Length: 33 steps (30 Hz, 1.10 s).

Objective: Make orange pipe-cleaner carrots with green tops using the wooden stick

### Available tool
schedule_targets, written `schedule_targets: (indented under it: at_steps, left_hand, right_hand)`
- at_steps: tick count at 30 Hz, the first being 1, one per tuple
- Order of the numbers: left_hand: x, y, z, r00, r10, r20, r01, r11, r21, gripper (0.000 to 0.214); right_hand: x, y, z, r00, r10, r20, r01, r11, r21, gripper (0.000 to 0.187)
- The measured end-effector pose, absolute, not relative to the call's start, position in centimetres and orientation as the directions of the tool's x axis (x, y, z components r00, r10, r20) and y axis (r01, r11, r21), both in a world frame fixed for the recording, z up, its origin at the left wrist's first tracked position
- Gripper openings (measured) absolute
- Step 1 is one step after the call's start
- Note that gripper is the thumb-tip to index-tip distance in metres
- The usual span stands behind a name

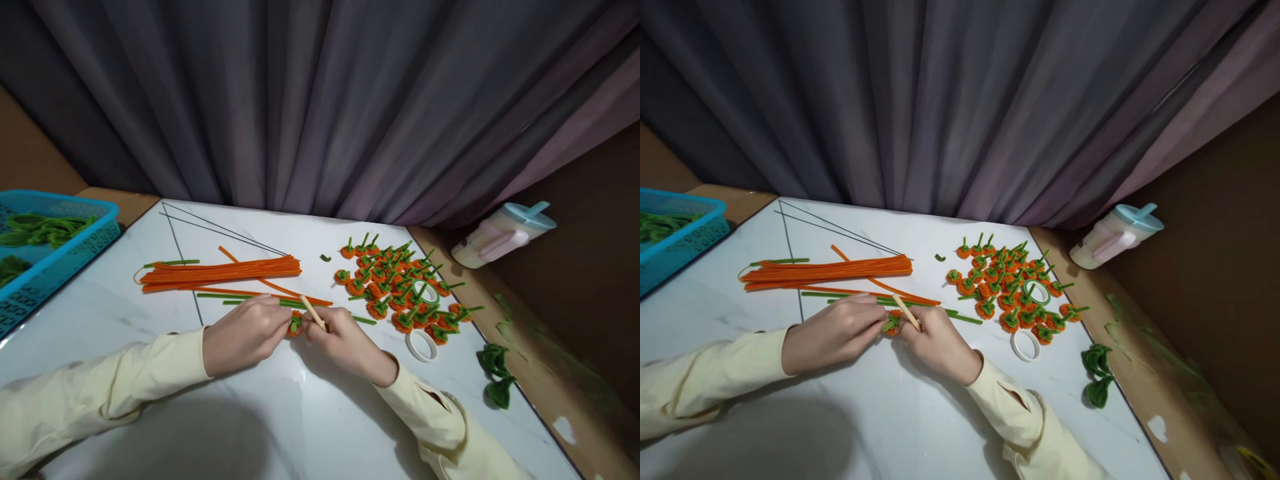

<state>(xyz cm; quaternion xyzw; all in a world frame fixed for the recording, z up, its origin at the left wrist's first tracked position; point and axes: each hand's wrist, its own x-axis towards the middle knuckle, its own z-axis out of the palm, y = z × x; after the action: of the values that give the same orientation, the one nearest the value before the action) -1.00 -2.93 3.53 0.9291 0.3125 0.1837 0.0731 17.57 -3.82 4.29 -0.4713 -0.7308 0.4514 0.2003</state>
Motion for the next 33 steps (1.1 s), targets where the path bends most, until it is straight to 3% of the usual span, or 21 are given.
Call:
schedule_targets:
  at_steps: [4,12,15,23,28,33]
  left_hand:
    - [-1.1,-3.2,4.4,0.734,0.664,0.142,0.602,-0.733,0.317,0.025]
    - [-1.9,-2.5,5.3,0.798,0.601,0.050,0.569,-0.777,0.269,0.022]
    - [-1.8,-2.4,4.9,0.780,0.625,0.024,0.586,-0.744,0.320,0.023]
    - [-0.8,-2.5,5.2,0.522,0.841,-0.144,0.693,-0.320,0.646,0.029]
    - [-0.4,-2.6,6.0,0.436,0.850,-0.294,0.653,-0.075,0.754,0.025]
    - [0.0,-2.8,5.4,0.377,0.860,-0.345,0.546,0.095,0.832,0.020]
  right_hand:
    - [17.6,-3.9,4.0,-0.473,0.869,-0.145,0.505,0.132,-0.853,0.019]
    - [17.6,-3.8,3.5,-0.459,0.877,-0.143,0.470,0.104,-0.876,0.023]
    - [17.5,-3.8,3.7,-0.470,0.871,-0.144,0.448,0.095,-0.889,0.022]
    - [17.1,-4.1,3.6,-0.390,0.912,-0.129,0.424,0.053,-0.904,0.023]
    - [16.7,-4.6,3.3,-0.330,0.933,-0.146,0.412,0.003,-0.911,0.024]
    - [16.5,-4.8,2.9,-0.270,0.958,-0.092,0.378,0.018,-0.925,0.024]
